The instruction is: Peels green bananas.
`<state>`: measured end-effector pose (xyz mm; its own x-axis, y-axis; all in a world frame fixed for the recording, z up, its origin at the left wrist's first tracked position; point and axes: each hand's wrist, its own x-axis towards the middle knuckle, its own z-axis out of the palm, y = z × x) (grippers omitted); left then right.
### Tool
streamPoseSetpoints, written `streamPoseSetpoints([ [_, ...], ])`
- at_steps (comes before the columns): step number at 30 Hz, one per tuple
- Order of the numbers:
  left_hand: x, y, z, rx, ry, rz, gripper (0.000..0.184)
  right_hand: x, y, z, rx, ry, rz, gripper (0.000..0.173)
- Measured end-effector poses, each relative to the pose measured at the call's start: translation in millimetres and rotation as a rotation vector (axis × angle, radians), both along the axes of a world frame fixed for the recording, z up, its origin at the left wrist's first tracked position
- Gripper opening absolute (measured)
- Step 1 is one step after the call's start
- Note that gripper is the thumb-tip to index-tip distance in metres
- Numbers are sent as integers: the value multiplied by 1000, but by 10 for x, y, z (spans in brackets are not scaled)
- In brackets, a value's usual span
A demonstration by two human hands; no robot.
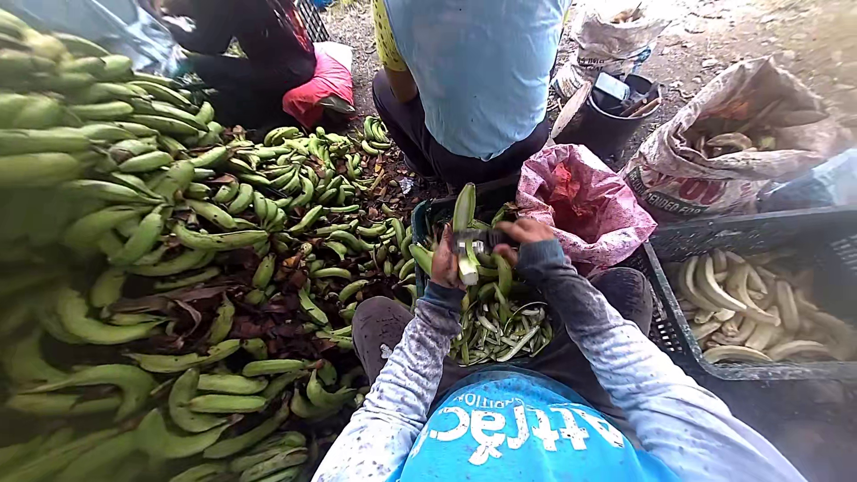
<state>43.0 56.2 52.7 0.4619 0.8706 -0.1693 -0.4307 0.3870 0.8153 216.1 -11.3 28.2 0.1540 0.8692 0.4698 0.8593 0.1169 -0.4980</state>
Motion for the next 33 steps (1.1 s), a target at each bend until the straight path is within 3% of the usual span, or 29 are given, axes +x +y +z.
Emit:
streamPoseSetpoints([
  [3,39,-210,-10,-64,110,-34,45,169,222,344,21,-23,-236,47],
  [6,-3,-173,-71,57,236,107,39,102,231,515,-81,128,-242,52],
  [10,-85,195,-31,477,289,521,51,-349,-113,163,-63,143,-20,50],
  [13,-30,324,143,593,191,629,52,-469,-157,-19,4,116,-4,50],
  [15,-12,211,215,502,183,459,47,-331,-5,139,34,72,-37,47],
  [18,-117,50,224,439,331,-58,49,-35,383,440,128,32,-199,48],
  [20,-168,7,158,395,343,-164,47,53,483,712,-41,140,-231,52],
  [21,-189,14,96,368,320,-104,46,41,487,772,-88,168,-214,53],
  [24,-104,197,7,354,152,355,53,-302,285,550,-79,149,-109,51],
  [26,22,354,138,313,116,716,56,-588,57,324,-66,187,-74,48],
  [28,55,432,222,294,152,881,60,-722,-59,189,-24,203,-95,48],
  [30,19,398,189,314,100,725,51,-638,-1,218,-11,153,-106,48],
  [33,-178,280,139,395,96,146,42,-336,280,433,-96,109,-118,48],
])
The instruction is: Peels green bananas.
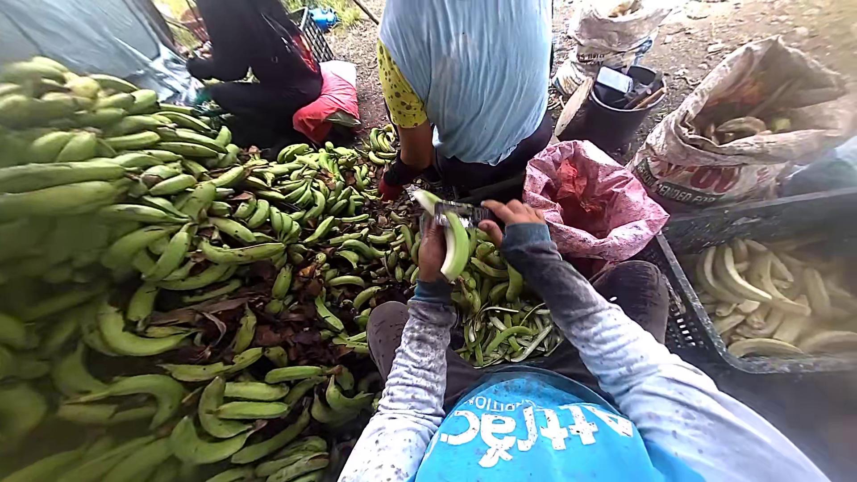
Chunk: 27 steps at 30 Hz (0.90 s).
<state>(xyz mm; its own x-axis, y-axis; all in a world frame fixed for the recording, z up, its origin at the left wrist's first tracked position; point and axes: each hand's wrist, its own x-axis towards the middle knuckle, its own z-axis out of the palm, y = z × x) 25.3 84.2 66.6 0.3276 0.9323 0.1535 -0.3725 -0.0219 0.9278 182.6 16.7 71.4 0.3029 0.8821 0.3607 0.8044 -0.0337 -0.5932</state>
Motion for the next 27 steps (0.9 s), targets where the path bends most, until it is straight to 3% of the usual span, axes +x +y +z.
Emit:
streamPoseSetpoints([
  [2,-201,-43,-6,57,240,-305,52,153,149,163,-117,40,-17,50],
  [5,-332,-80,-75,52,411,-419,60,199,157,247,-185,98,-52,51],
  [7,-266,-91,-126,-40,325,-259,54,81,13,145,-121,85,4,49],
  [10,-66,-17,-171,-274,52,96,37,-260,-302,-284,84,18,52,46],
  [12,33,71,-114,-513,-80,163,42,-388,-436,-559,199,-55,1,47],
  [14,75,45,-65,-585,-86,157,39,-370,-472,-622,225,-86,-45,50],
  [17,63,-47,-62,-412,-75,43,40,-232,-391,-426,209,-102,-36,51],
  [20,-51,-165,-14,-160,43,-126,34,-20,-172,-132,22,76,-26,47],
  [23,-256,-225,16,-21,225,-462,60,275,143,-24,-216,378,-77,48],
  [24,-271,-237,3,-29,234,-492,64,337,182,-22,-238,424,-85,50],
  [27,-272,-219,-65,-95,248,-300,52,267,33,-115,-192,315,75,53],
])
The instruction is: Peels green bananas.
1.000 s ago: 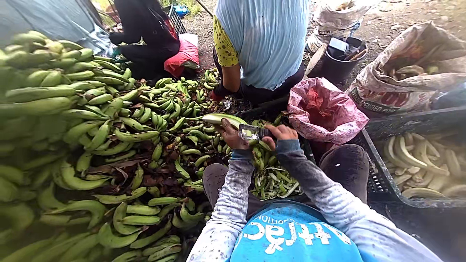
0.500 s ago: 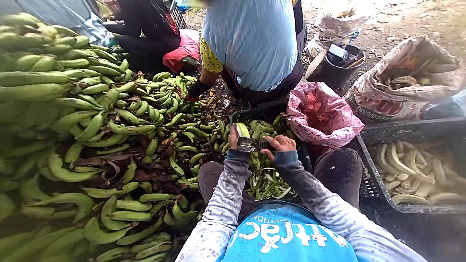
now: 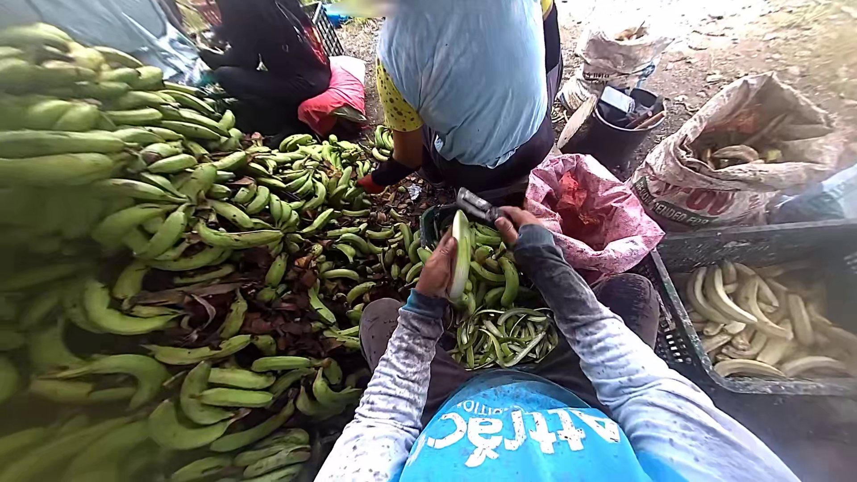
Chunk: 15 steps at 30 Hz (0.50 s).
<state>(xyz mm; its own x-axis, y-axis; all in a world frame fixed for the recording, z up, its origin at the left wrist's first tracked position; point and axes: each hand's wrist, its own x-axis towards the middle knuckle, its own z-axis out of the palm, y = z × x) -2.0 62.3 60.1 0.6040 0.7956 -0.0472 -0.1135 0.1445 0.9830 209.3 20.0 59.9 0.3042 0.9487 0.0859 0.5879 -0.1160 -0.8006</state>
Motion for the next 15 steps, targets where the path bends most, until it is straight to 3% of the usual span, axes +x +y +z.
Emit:
streamPoseSetpoints([
  [3,9,55,-92,-99,-90,85,38,-299,-329,-191,268,-240,12,51],
  [7,123,1,-117,-217,-135,103,42,-324,-458,-387,421,-411,-39,52],
  [9,190,-104,-74,-178,-45,133,36,-191,-375,-280,357,-369,-67,50],
  [13,104,-175,-65,-12,36,-143,53,122,-104,-41,11,-51,-98,51],
  [15,107,-139,-95,-46,33,-89,51,147,-86,-4,-18,39,-50,51],
])
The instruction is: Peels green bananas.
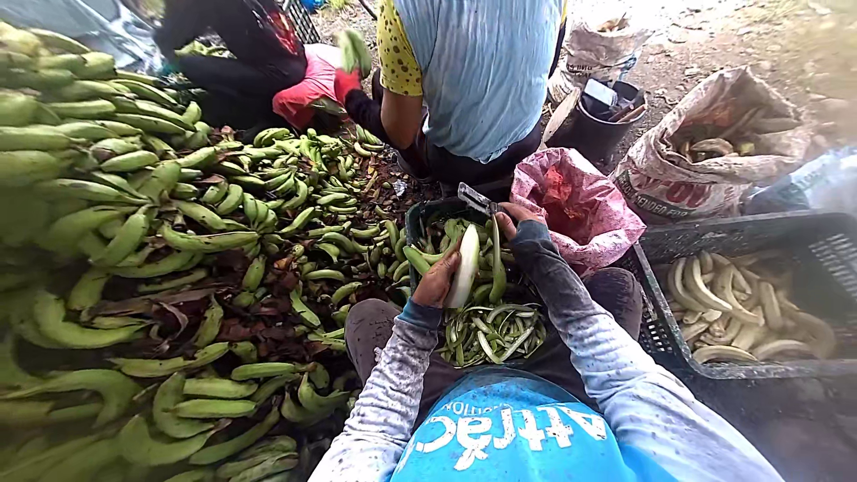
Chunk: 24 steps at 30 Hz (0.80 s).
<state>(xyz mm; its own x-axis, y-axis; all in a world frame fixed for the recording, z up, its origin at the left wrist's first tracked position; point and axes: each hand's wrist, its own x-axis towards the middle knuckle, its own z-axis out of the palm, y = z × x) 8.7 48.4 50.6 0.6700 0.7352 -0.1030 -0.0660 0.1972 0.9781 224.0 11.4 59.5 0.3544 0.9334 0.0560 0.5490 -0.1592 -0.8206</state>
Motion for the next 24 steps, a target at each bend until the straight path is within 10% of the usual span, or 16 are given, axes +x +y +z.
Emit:
streamPoseSetpoints([
  [3,-16,86,-117,-179,-36,274,38,-290,-233,-222,166,-147,104,51],
  [9,102,230,34,-673,-61,191,48,-651,-746,-701,570,-560,10,54],
  [13,236,23,3,-383,-189,264,31,-503,-587,-555,425,-506,-65,53],
  [19,39,-97,-11,-178,-192,99,43,-149,-182,59,-141,327,-45,46],
  [24,-267,159,-244,-288,-182,114,34,-295,-344,-794,479,-178,233,60],
])
